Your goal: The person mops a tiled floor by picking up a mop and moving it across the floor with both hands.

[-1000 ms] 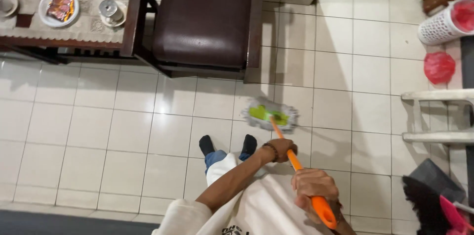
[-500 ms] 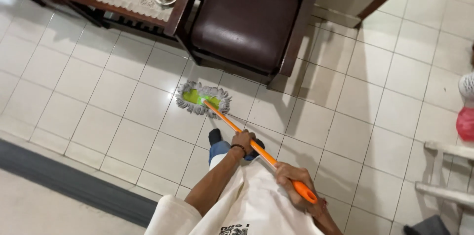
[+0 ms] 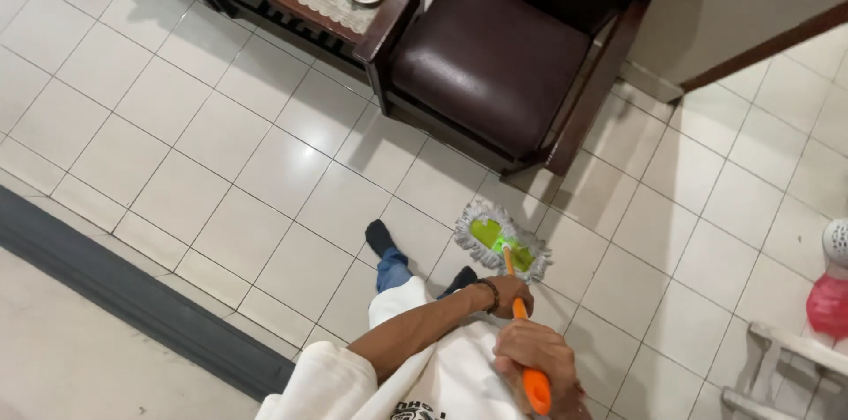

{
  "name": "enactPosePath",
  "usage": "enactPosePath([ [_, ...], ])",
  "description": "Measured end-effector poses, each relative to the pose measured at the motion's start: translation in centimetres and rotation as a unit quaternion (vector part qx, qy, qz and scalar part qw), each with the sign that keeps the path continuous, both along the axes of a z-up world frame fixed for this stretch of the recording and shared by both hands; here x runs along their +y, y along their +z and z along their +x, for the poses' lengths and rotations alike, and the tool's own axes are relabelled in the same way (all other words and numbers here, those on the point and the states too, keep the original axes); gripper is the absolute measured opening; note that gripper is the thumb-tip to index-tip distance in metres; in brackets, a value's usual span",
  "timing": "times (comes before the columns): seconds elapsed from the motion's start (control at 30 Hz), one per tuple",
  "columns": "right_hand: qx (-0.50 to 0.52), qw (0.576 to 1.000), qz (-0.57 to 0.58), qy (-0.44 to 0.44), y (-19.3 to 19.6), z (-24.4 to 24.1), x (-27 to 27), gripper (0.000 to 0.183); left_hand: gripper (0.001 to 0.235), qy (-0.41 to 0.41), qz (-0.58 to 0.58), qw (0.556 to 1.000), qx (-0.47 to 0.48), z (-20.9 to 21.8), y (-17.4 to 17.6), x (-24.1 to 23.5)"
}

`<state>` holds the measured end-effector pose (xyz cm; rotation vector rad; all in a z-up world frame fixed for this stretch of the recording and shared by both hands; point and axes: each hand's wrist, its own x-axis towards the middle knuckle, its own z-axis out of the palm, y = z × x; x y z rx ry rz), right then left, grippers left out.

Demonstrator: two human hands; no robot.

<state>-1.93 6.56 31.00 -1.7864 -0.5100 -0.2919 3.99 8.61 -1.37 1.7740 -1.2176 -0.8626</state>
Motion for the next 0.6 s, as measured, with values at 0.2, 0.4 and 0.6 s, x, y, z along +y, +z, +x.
enactPosePath([
  [0.2,-0.064,0.996,0.067,-0.013,-1.3,5.3,4.8,0.019,0.030,-0.016,0.118,0.993,0.022,7.6,3.6,7.5],
  [0.4,-0.030,0.995,0.070,0.068,-3.7,10.0,9.1,0.011,0.018,0.233,0.171,0.957,0.004,12.6,-3.1,21.9],
  [0.6,0.105,0.956,-0.029,0.271,-6.0,13.6,13.8,0.008,0.018,0.390,0.213,0.896,-0.005,11.2,-1.1,33.4],
])
